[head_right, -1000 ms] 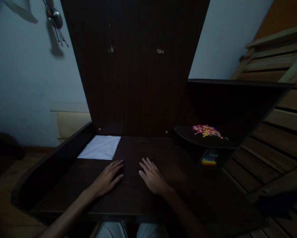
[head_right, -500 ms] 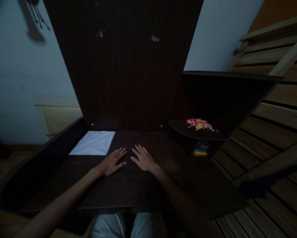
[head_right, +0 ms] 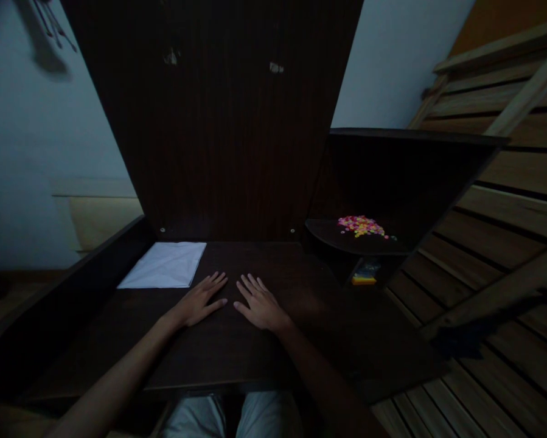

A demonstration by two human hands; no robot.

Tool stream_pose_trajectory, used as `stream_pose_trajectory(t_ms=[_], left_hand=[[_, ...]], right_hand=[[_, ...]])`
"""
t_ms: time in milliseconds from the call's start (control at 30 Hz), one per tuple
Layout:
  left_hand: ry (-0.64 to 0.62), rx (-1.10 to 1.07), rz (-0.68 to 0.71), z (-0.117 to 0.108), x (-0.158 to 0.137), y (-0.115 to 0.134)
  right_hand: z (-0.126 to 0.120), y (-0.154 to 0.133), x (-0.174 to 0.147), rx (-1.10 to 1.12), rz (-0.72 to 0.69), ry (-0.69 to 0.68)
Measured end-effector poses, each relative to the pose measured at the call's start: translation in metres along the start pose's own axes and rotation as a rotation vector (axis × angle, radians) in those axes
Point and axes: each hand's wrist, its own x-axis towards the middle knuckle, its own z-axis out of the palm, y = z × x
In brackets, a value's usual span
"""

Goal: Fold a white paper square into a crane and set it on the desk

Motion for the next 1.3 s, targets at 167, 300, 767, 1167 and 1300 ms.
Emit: stream_pose_trajectory(t_ms=[167,300,767,1167,1300], left_hand=[[-0.008,0.019,-0.003,0.0002,-0.0047,0.0007],[-0.017,0.015,-0.006,-0.0007,-0.0065,0.0017],[-0.014,0.01,0.015,0.0004,-0.0063,0.0002],[-0.03,0.002,-0.02,-0.0027,-0.0061,0.0044],[-0.012,0.01,0.001,-0.0002,-0.006,0.0018]], right_hand=[[-0.0013,0.0018,-0.0021,0.005,-0.009,0.014],[-0.0037,0.0012,-0.0017,0.029,0.004,0.008],[-0.0015,0.0026,-0.0016,0.057,0.013,0.021],[-0.006,0.0007,-0.0001,0.069,0.043,-0.021],[-0.0056,0.0008,0.0001,0.075,0.045,-0.019]])
